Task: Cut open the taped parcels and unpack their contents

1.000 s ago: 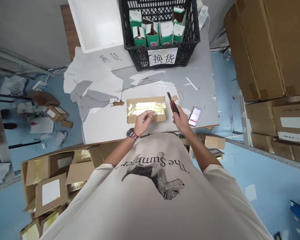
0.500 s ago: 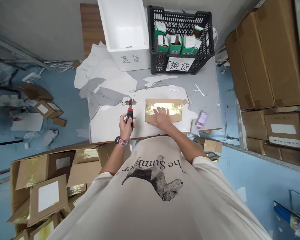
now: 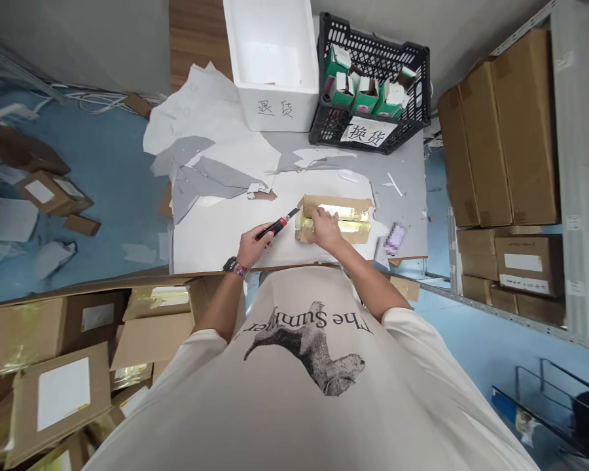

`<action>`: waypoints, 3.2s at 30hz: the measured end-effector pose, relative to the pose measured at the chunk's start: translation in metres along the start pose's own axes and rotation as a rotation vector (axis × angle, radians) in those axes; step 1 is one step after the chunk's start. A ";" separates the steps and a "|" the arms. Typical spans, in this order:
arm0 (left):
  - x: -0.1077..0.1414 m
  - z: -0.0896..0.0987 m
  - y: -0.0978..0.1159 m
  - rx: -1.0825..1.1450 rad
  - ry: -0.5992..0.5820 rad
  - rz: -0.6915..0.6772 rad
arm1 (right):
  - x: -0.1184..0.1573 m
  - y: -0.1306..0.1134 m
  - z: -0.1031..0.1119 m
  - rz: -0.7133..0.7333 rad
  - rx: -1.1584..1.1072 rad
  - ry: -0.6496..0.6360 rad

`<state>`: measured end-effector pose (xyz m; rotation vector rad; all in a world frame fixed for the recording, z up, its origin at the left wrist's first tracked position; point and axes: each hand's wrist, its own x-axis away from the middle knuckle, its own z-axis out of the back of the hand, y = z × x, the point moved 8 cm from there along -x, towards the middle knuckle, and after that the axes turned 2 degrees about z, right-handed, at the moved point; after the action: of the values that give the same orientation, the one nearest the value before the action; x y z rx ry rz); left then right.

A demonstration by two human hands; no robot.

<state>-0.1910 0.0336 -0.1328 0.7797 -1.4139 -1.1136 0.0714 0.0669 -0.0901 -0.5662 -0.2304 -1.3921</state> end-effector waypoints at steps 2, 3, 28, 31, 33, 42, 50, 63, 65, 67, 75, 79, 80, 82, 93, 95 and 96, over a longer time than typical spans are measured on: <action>-0.006 -0.002 0.005 -0.028 -0.067 -0.039 | 0.000 -0.001 0.004 0.019 -0.032 0.012; -0.010 -0.003 0.006 -0.043 -0.095 -0.055 | -0.001 0.000 0.007 0.031 -0.042 0.023; -0.077 -0.006 0.026 -0.295 -0.448 -0.076 | -0.008 0.007 0.016 0.107 -0.082 -0.038; -0.075 -0.001 0.027 -0.302 -0.476 -0.060 | -0.003 0.007 0.019 0.134 -0.127 -0.028; -0.072 0.000 0.026 -0.300 -0.474 -0.058 | 0.001 0.007 0.019 0.143 -0.161 -0.031; -0.050 -0.003 0.000 -0.055 -0.435 0.074 | 0.007 0.012 0.026 0.128 -0.104 0.046; -0.013 0.055 -0.047 0.319 0.042 0.183 | 0.017 0.018 0.030 0.085 -0.011 0.254; 0.036 0.035 -0.019 -0.093 0.128 -0.199 | -0.023 0.043 -0.005 0.223 0.216 0.244; 0.035 0.027 -0.007 -0.237 0.064 -0.290 | -0.024 0.044 -0.003 0.227 0.226 0.234; 0.030 0.020 0.000 -0.375 0.002 -0.341 | -0.026 0.043 -0.002 0.220 0.237 0.223; -0.017 -0.009 0.025 -0.777 -0.180 -0.455 | -0.027 0.038 -0.001 0.253 0.240 0.225; -0.030 -0.014 0.035 -0.880 -0.203 -0.486 | -0.024 0.036 -0.003 0.247 0.228 0.247; -0.031 -0.013 0.036 -0.892 -0.205 -0.497 | -0.023 0.035 -0.004 0.242 0.224 0.257; -0.032 -0.007 0.038 -0.907 -0.209 -0.528 | -0.019 0.033 -0.007 0.233 0.219 0.272; -0.042 -0.009 0.053 -0.989 -0.208 -0.614 | -0.012 0.035 -0.014 0.214 0.165 0.339; -0.050 0.007 0.054 -0.981 -0.158 -0.588 | -0.011 0.035 -0.016 0.220 0.154 0.353; -0.052 0.015 0.053 -0.972 -0.136 -0.570 | -0.010 0.034 -0.016 0.224 0.150 0.359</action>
<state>-0.1908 0.1025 -0.1012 0.3790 -0.5781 -2.0846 0.0996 0.0696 -0.1168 -0.2040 0.0188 -1.2221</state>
